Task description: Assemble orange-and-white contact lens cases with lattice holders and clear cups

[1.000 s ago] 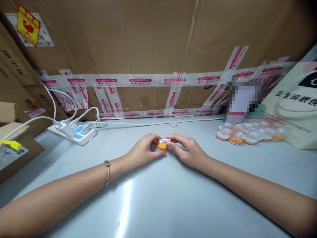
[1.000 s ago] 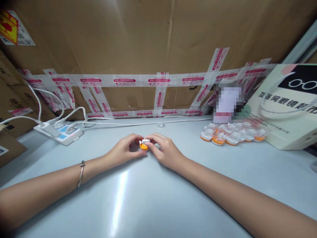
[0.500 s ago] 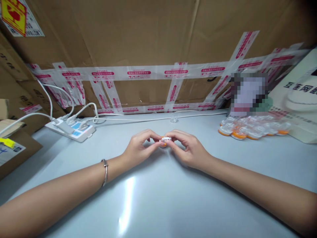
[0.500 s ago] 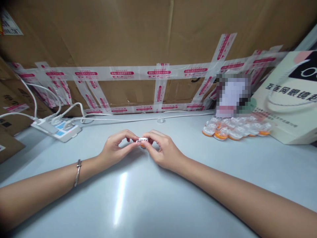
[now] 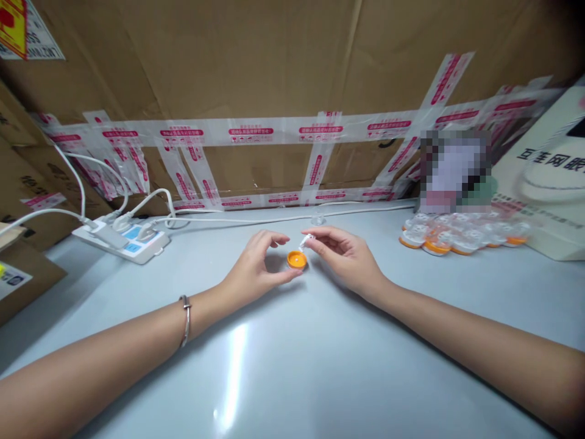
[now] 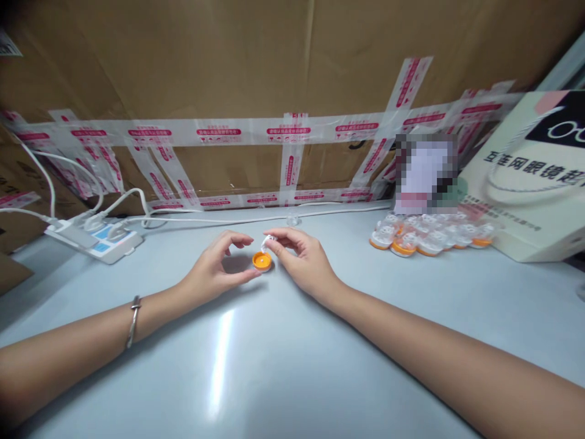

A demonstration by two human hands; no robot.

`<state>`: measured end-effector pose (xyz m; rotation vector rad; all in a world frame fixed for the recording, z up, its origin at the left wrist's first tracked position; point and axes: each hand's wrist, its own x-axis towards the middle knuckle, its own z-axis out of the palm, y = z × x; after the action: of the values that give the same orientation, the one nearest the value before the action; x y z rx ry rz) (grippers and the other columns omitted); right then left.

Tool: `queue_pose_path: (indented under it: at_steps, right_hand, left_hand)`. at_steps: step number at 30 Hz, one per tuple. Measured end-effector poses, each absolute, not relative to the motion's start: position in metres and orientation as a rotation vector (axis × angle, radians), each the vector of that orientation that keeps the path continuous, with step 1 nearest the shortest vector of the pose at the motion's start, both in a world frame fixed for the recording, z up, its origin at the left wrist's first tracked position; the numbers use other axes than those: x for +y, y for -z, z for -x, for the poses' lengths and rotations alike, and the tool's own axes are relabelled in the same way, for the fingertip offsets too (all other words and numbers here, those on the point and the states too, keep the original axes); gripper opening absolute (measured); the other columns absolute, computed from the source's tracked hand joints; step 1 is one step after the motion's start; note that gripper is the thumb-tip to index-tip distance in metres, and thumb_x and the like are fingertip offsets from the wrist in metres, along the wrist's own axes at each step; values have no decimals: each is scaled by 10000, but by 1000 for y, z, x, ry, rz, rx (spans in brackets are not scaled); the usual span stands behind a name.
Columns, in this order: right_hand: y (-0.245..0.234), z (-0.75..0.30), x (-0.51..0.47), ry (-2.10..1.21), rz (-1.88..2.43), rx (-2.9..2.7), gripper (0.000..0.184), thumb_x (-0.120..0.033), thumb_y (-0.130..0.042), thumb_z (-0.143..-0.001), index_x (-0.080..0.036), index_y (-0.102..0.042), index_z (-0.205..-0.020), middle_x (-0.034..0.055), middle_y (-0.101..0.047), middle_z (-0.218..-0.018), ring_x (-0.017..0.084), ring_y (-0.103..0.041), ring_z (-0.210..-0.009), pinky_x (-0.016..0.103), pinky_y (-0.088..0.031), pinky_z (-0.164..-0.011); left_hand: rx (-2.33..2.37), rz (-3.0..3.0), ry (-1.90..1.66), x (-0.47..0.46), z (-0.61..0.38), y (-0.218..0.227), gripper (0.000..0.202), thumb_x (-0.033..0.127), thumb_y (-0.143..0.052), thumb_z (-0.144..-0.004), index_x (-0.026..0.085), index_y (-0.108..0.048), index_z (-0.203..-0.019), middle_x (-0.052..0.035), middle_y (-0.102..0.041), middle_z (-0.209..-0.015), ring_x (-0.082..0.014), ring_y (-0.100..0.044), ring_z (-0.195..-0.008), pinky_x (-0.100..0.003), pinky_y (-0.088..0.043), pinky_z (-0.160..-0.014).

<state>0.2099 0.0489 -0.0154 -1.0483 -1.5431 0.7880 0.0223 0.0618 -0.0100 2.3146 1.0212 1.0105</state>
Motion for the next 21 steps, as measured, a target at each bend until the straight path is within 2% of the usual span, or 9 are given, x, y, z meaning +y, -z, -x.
queue_pose_path:
  at_steps: [2, 4, 9, 15, 21]
  right_hand:
    - [16, -213, 52, -703, 1096, -1622, 215, -314, -592, -787, -194, -679, -942, 43, -667, -936, 158, -609, -871, 307, -479, -815]
    - [17, -214, 53, -686, 1096, -1709, 207, -284, -576, -799, -196, -686, -949, 46, -666, -945, 160, -605, -887, 309, -473, -822]
    - [18, -209, 51, -724, 1051, -1783, 173, -248, -575, -795, -190, -679, -920, 34, -680, -892, 150, -625, -836, 290, -485, -795]
    - [18, -209, 51, -717, 1072, -1775, 112, -249, -591, -784, -182, -644, -857, 5, -681, -809, 132, -630, -771, 255, -493, -743]
    - [20, -209, 51, -754, 1059, -1774, 97, -255, -601, -779, -170, -643, -804, 17, -683, -805, 138, -628, -776, 260, -491, -719]
  left_hand:
    - [1077, -2336, -879, 63, -23, 11, 517, 390, -732, -652, 187, -507, -1071, -84, -574, -1083, -231, -517, -1016, -379, -419, -857]
    - [1092, -2337, -774, 65, -24, 11, 539, 415, -730, -649, 185, -510, -1084, -88, -573, -1097, -245, -508, -1037, -407, -402, -895]
    - [1082, -2311, -705, 68, -27, 12, 460, 424, -677, -711, 200, -535, -1087, -74, -587, -1085, -233, -524, -1011, -390, -405, -890]
    - [1061, -2338, -703, 68, -27, 14, 300, 407, -606, -784, 203, -591, -1003, -44, -619, -980, -203, -541, -928, -356, -406, -844]
    - [1083, -2357, -718, 68, -28, 14, 286, 414, -579, -802, 195, -607, -983, -47, -629, -945, -199, -546, -895, -344, -409, -822]
